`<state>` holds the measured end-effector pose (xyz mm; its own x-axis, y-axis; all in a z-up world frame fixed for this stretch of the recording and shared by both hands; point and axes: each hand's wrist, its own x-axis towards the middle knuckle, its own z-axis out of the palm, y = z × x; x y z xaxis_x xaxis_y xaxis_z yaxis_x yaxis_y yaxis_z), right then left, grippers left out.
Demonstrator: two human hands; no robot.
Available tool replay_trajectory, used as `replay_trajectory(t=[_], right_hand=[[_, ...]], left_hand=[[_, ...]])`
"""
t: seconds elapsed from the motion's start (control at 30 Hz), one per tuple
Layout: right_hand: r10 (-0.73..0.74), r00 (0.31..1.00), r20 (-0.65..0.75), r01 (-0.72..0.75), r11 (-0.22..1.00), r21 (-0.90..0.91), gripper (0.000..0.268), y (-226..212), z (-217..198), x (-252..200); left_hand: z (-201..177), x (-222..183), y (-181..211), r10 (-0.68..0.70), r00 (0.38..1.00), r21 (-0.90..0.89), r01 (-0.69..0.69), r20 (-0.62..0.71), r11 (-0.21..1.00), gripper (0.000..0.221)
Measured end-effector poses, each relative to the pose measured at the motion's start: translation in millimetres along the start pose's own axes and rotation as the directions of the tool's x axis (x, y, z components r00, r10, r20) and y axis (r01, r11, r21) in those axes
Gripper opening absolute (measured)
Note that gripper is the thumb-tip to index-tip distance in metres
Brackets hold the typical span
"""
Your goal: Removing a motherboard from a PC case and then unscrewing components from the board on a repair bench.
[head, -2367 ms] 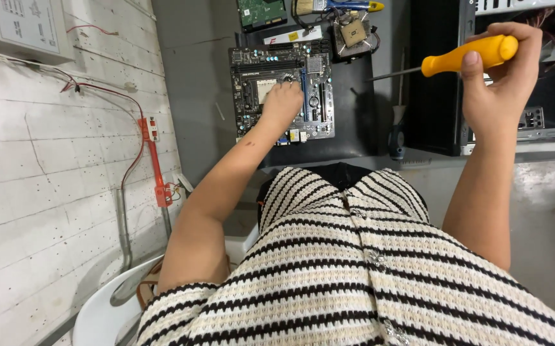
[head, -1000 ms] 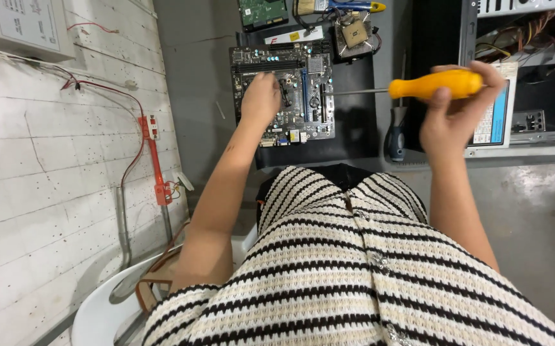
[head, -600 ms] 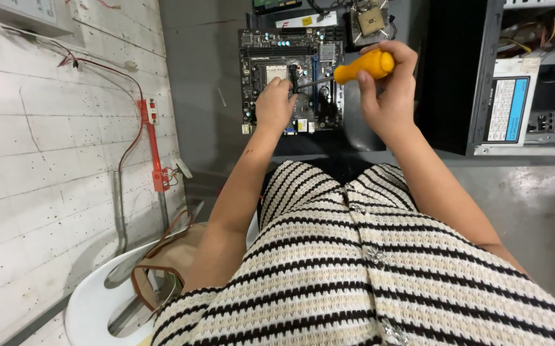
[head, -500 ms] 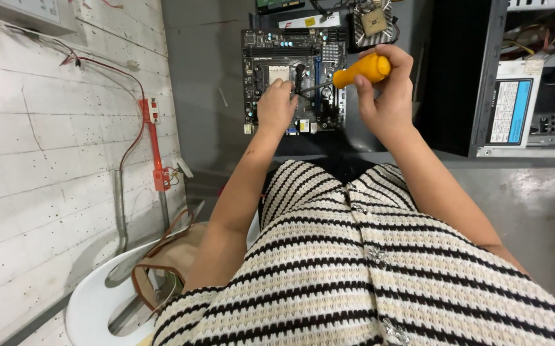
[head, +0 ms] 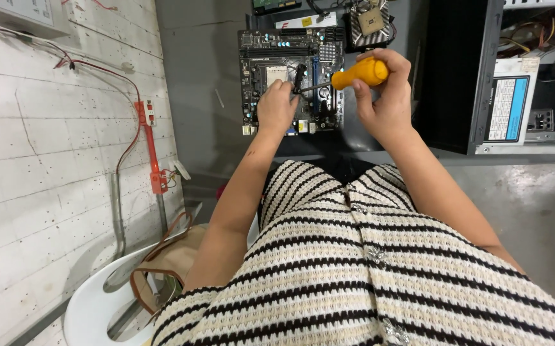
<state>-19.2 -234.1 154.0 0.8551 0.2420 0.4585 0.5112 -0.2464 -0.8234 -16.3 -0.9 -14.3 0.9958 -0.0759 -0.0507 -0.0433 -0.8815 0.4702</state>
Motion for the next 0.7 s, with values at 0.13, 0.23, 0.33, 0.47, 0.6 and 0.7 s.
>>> replay_trajectory(t=[0.13,0.23,0.33,0.47,0.6,0.7], right_hand=[[-0.039,0.997,0.069,0.041,0.999,-0.034,0.040,-2,-2,2],[-0.140,0.966,0.218,0.153,0.987,-0.043,0.036,2,-5,8],[-0.112,0.948,0.297,0.140,0.988,-0.072,0.041,-1,-2,9],[-0.107,0.940,0.323,0.141,0.986,-0.083,0.046,-4,1,10],[-0.136,0.944,0.301,0.166,0.983,-0.078,0.042,-2,-1,9],[-0.162,0.951,0.265,0.185,0.981,-0.063,0.040,-1,-11,9]], left_hand=[[1,3,0,-0.030,0.999,0.011,0.029,0.041,1.000,0.024],[5,5,-3,-0.011,1.000,0.032,0.010,0.025,0.999,0.023],[3,3,-1,0.089,0.995,0.014,-0.088,-0.045,0.996,0.030],[10,5,-6,0.167,0.982,-0.033,-0.171,-0.083,0.985,0.030],[10,10,-9,0.259,0.966,-0.030,-0.259,-0.018,0.965,0.020],[-2,18,1,0.276,0.955,0.062,-0.283,0.106,0.957,0.017]])
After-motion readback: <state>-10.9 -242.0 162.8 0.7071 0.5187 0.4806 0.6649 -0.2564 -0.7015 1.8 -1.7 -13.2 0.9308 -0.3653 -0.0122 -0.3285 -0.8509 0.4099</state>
